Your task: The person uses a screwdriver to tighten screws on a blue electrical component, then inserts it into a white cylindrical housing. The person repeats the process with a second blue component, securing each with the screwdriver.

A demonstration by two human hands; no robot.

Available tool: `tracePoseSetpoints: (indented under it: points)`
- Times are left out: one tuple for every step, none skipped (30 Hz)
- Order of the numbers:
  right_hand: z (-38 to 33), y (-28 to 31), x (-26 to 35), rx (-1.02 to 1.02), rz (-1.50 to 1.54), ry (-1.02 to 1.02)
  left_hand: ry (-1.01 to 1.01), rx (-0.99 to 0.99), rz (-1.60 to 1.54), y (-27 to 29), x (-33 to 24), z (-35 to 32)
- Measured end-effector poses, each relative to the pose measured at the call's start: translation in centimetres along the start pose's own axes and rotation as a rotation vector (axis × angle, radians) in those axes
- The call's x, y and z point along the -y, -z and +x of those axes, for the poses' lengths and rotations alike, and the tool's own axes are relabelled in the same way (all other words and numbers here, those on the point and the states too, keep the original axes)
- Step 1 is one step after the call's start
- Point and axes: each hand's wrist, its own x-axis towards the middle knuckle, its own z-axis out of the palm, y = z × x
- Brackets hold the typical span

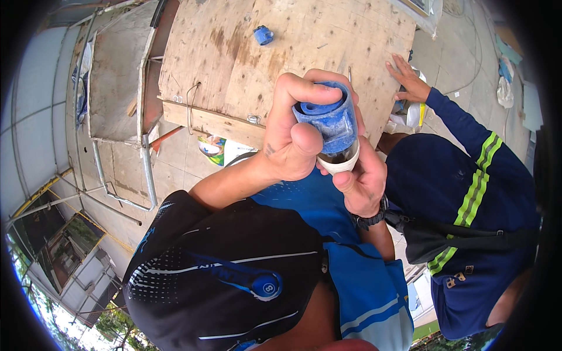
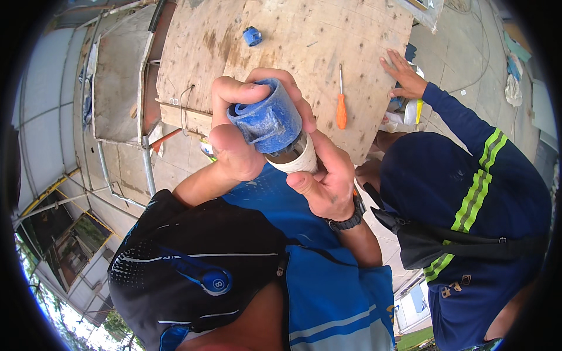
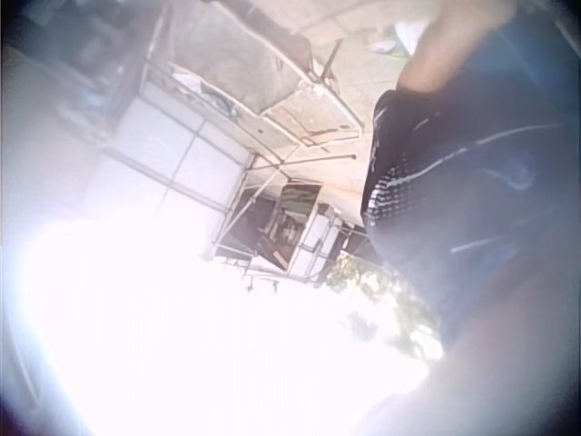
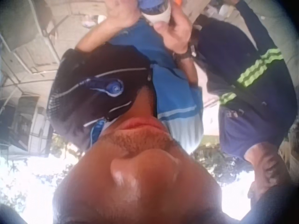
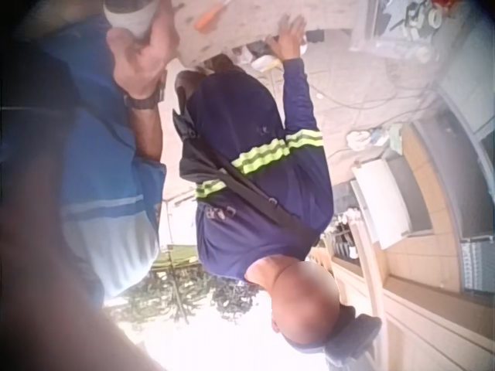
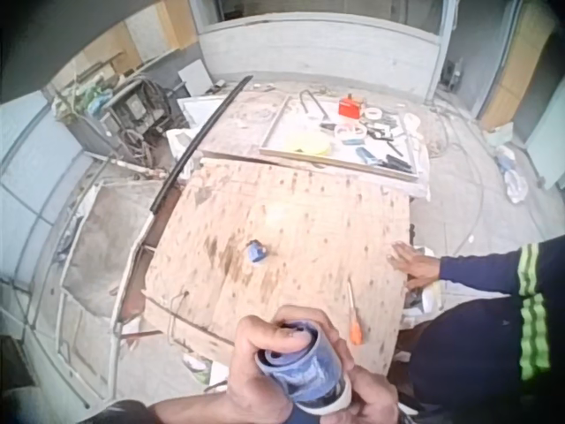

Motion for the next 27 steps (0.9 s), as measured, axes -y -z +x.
tracePoseSetpoints:
  points:
    - [-0.1,0.1,-0.1,0.000,-0.005,0.001,-0.008,0.012,-0.002,0.0,0.1,0.0]
    - [-0.1,0.1,-0.1,-0.004,0.001,0.003,-0.016,0.023,-0.005,-0.1,0.1,0.1]
    - [-0.2,0.1,-0.2,-0.011,0.014,0.003,-0.023,0.033,-0.007,-0.1,0.2,0.0]
    - [-0.3,0.1,-0.3,-0.019,0.027,0.001,-0.018,0.037,-0.005,-0.2,0.1,0.0]
    - [-0.5,0.1,-0.5,-0.031,0.046,-0.002,-0.014,0.040,-0.003,-0.2,0.0,0.0]
    - [-0.4,0.1,-0.5,-0.041,0.053,-0.002,-0.012,0.045,0.000,-0.2,0.0,0.1]
    - [-0.4,0.1,-0.5,-0.050,0.061,-0.002,-0.029,0.056,0.008,-0.2,0.2,0.1]
    - [-0.3,0.0,-0.2,-0.059,0.058,-0.003,-0.046,0.065,0.015,-0.1,0.4,0.0]
    - [-0.3,0.0,-0.1,-0.067,0.053,-0.004,-0.051,0.062,0.022,0.0,0.5,-0.1]
    - [-0.3,0.1,-0.2,-0.056,0.042,-0.006,-0.057,0.059,0.029,0.0,0.6,-0.2]
    - [-0.3,0.3,-0.3,-0.043,0.031,-0.008,-0.051,0.043,0.037,-0.1,0.7,-0.3]
    - [-0.3,0.4,-0.5,-0.031,0.023,-0.011,-0.043,0.028,0.046,-0.2,0.7,-0.5]
    - [-0.3,0.4,-0.4,-0.023,0.008,-0.013,-0.049,0.023,0.046,-0.3,0.7,-0.6]
    - [-0.3,0.4,-0.2,-0.013,-0.008,-0.016,-0.057,0.017,0.046,-0.3,0.7,-0.8]
    - [0.3,0.0,0.5,-0.025,-0.021,-0.020,-0.048,0.036,0.037,-0.3,0.9,-0.5]
    - [0.3,0.0,0.6,-0.040,-0.034,-0.026,-0.038,0.056,0.026,-0.3,1.0,-0.2]
    - [-0.6,0.7,0.0,-0.053,-0.051,-0.036,-0.026,0.083,0.012,-0.2,1.1,0.1]
    - [-0.5,0.6,0.1,-0.041,-0.064,-0.026,-0.040,0.090,0.000,0.0,1.1,0.1]
    - [-0.4,0.6,0.1,-0.035,-0.076,-0.016,-0.050,0.101,-0.013,0.1,1.2,0.1]
    - [-0.4,0.6,-0.1,-0.040,-0.072,0.015,-0.057,0.119,-0.035,0.3,1.2,0.3]
    - [0.2,0.5,0.0,-0.015,-0.063,0.044,-0.080,0.110,-0.028,0.4,1.3,0.0]
    - [0.3,0.7,-0.2,0.011,-0.064,0.039,-0.102,0.101,-0.020,0.5,1.3,-0.3]
    - [0.1,1.2,-0.6,0.039,-0.065,0.033,-0.128,0.084,-0.001,0.6,1.3,-0.6]
    - [0.1,1.0,-0.4,0.018,-0.062,0.027,-0.127,0.099,-0.011,0.7,1.4,-0.4]
    - [0.1,0.8,-0.2,0.003,-0.060,0.019,-0.129,0.109,-0.018,0.8,1.5,-0.3]
    - [0.1,0.6,0.0,-0.004,-0.053,0.005,-0.133,0.111,-0.022,0.9,1.6,-0.3]
    - [0.5,0.1,0.6,-0.032,-0.045,0.002,-0.120,0.130,-0.047,0.9,1.8,-0.1]
